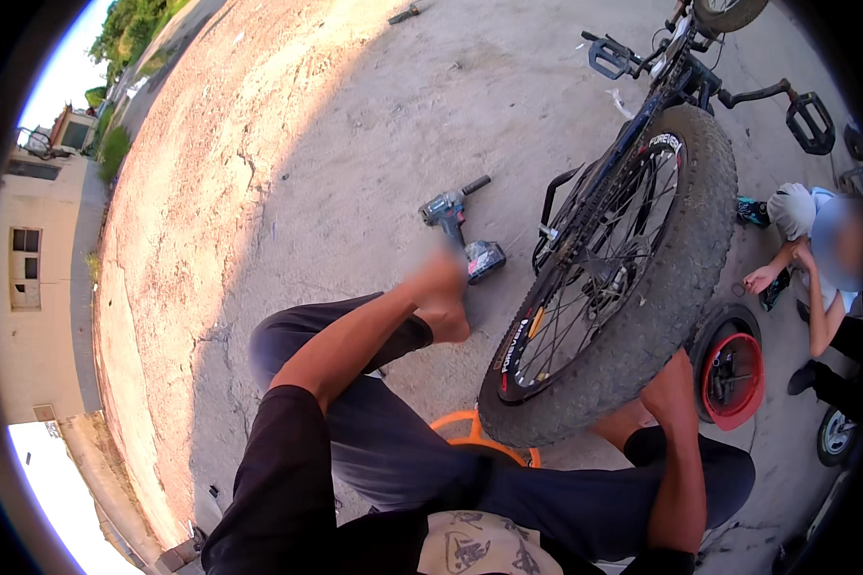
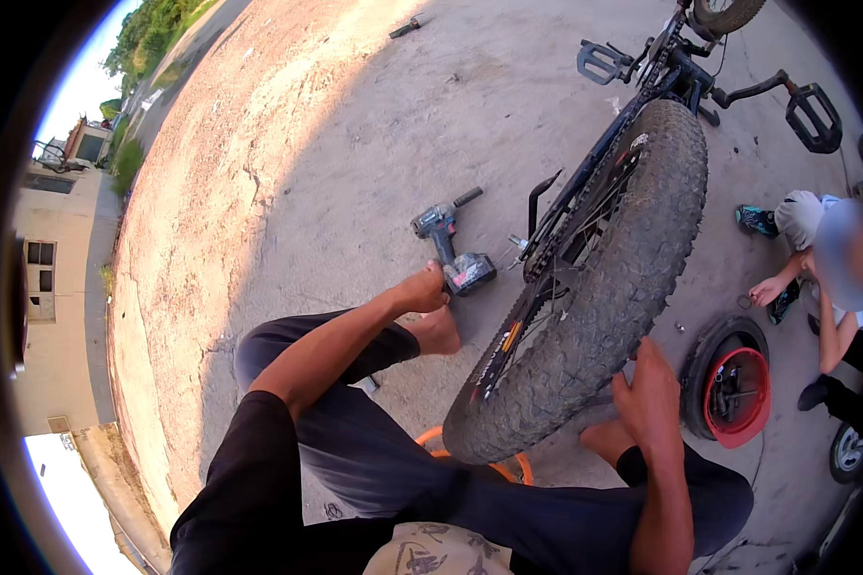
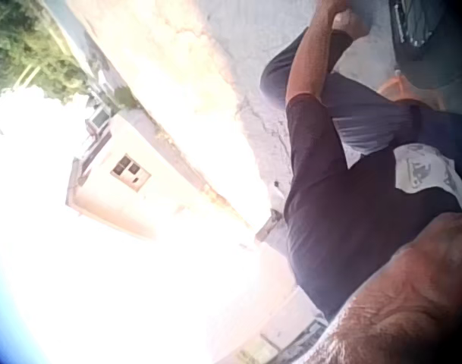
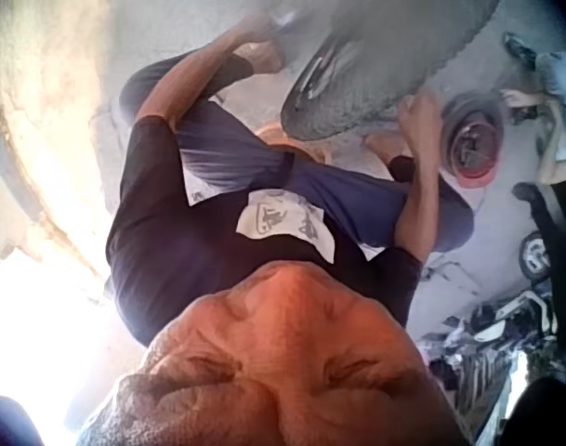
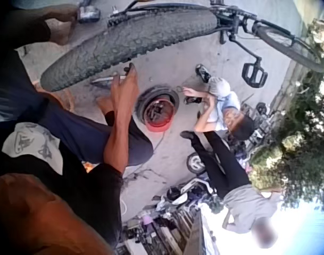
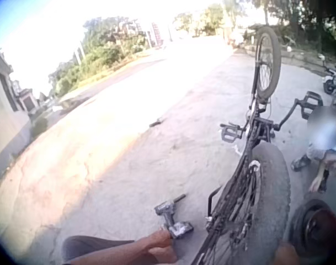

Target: The person attaches the rear wheel to a bicycle by positioning the wheel, threading the axle through the frame, and using a power tool to tighten the nuts on both sides.

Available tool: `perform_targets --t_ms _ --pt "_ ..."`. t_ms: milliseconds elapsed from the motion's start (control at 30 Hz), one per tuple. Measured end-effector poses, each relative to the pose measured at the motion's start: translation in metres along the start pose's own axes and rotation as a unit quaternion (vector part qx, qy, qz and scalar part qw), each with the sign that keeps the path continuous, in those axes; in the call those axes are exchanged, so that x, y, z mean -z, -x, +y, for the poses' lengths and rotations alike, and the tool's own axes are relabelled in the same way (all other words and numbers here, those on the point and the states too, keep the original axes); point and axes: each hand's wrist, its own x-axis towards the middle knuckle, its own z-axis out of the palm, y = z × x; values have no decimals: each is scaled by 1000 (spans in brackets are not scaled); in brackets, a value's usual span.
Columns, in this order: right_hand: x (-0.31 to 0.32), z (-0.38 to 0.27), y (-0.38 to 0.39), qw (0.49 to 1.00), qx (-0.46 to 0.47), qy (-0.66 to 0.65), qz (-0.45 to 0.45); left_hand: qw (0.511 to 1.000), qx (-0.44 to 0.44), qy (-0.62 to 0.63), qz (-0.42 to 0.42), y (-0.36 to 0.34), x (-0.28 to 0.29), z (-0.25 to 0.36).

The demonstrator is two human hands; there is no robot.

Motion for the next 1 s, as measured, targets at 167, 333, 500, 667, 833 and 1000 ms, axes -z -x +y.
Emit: perform_targets --t_ms 167,333,500,667,833,1000 --pt "-6 34 8 997 69 30 21 941 229 187 164 -93 -39 -13" --pt "10 21 8 998 44 -11 33 934 211 228 176 -134 -86 -42" --pt "21 16 7 994 -65 -80 26 859 216 422 191 -167 -133 -109" --pt "27 19 20 988 -75 -124 61 780 139 562 239 -160 -105 -84" --pt "41 7 34 974 -20 -177 143 752 156 590 250 -95 11 9" --pt "46 -16 49 904 128 -316 257 779 4 468 418 23 138 63"
